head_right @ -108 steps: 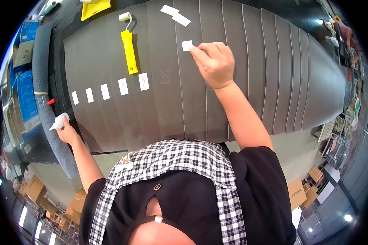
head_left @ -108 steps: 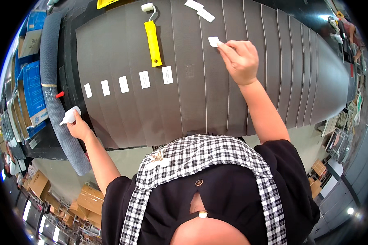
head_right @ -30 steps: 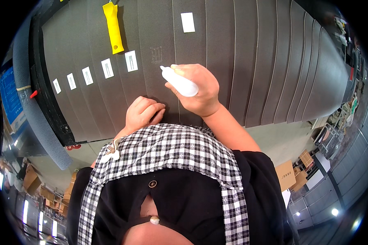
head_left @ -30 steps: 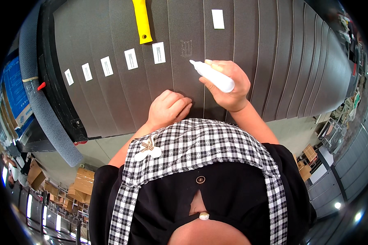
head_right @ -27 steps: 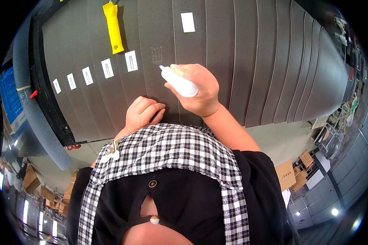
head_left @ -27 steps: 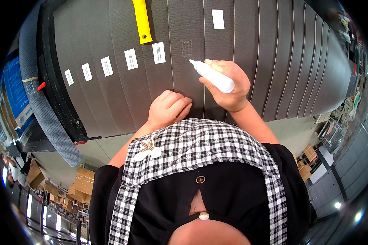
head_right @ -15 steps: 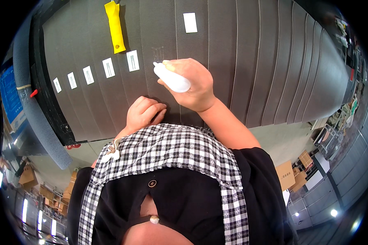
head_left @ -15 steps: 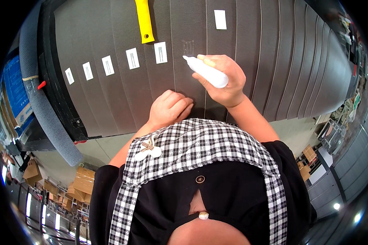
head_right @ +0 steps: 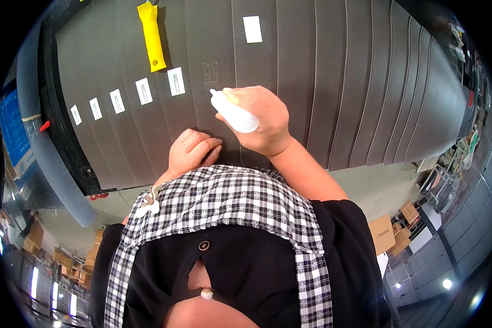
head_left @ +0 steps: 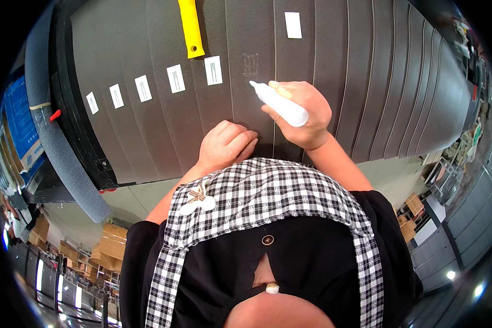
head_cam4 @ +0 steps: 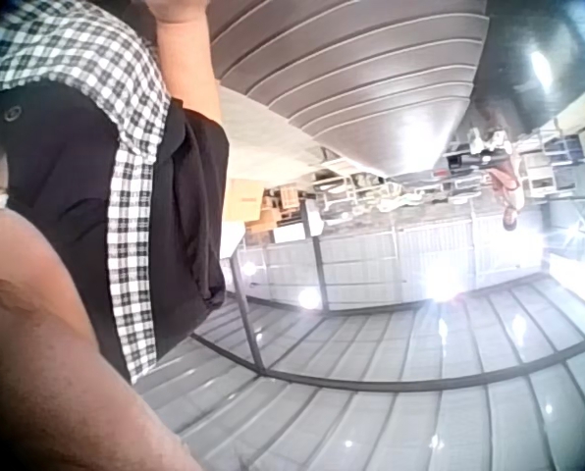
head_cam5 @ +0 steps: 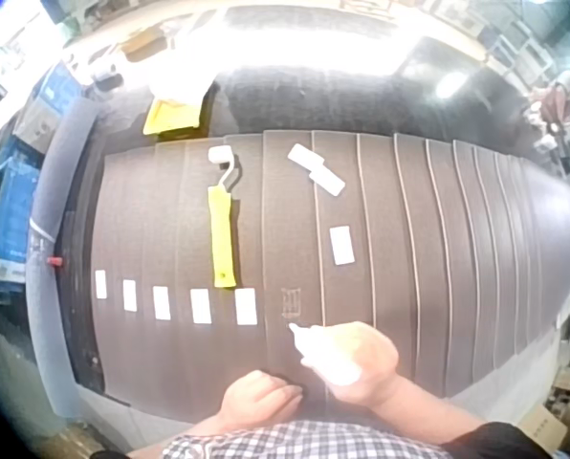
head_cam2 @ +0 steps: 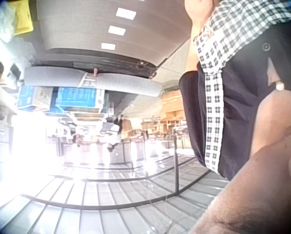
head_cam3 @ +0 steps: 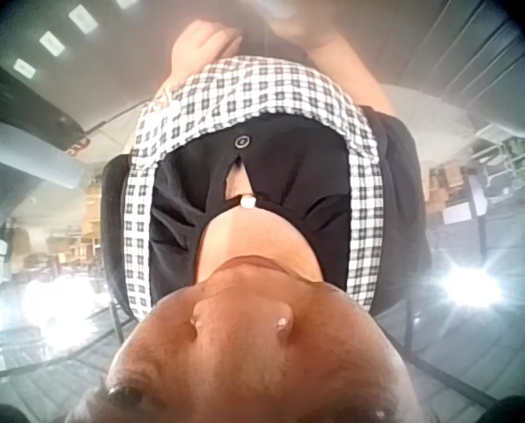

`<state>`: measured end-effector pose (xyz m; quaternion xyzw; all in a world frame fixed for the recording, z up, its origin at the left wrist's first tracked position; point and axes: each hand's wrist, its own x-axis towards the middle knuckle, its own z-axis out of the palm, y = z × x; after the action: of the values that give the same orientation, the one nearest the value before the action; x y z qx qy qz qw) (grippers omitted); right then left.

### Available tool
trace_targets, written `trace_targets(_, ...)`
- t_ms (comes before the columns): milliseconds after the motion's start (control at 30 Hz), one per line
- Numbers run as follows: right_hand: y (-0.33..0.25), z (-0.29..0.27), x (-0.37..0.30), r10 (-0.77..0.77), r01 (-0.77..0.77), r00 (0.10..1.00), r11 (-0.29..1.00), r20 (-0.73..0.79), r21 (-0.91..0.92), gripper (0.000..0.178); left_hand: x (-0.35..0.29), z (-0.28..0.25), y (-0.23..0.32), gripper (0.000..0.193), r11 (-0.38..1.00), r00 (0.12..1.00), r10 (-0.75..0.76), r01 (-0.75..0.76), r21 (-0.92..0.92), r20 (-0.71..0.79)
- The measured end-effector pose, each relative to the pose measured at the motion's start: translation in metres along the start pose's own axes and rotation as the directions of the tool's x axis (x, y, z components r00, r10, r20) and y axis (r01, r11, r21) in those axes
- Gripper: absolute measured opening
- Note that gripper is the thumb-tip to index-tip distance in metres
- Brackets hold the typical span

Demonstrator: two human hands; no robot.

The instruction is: The person applies adhesive from a bottle onto a large curved surface and then places small rectangular labels onto the adhesive, pressing them down with a roller tool.

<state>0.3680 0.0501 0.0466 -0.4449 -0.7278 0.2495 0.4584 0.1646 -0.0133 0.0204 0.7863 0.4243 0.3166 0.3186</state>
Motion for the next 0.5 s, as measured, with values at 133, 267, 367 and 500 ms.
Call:
trace_targets(133,0.002,-0.011,-0.003,0.019,-0.019,1.0,1.0,0.0,-0.019,0.043,0.0,0.001,0.002,0.018,1.0,1.0,0.0,0.0,0.005,-0.002)
trace_targets(267,-0.001,-0.011,0.001,0.011,-0.012,1.0,1.0,-0.024,-0.012,0.042,0.001,0.001,0.002,0.018,1.0,1.0,0.005,-0.005,0.004,-0.011)
trace_targets(367,-0.001,-0.005,0.007,-0.011,0.011,1.0,1.0,-0.008,0.014,0.043,0.001,0.0,0.002,0.018,1.0,1.0,0.004,-0.004,0.007,-0.006)
trace_targets(500,0.004,0.0,0.006,-0.025,0.023,0.999,0.999,0.036,0.045,0.044,0.001,0.0,0.002,0.017,1.0,1.0,-0.006,0.006,-0.005,0.003)
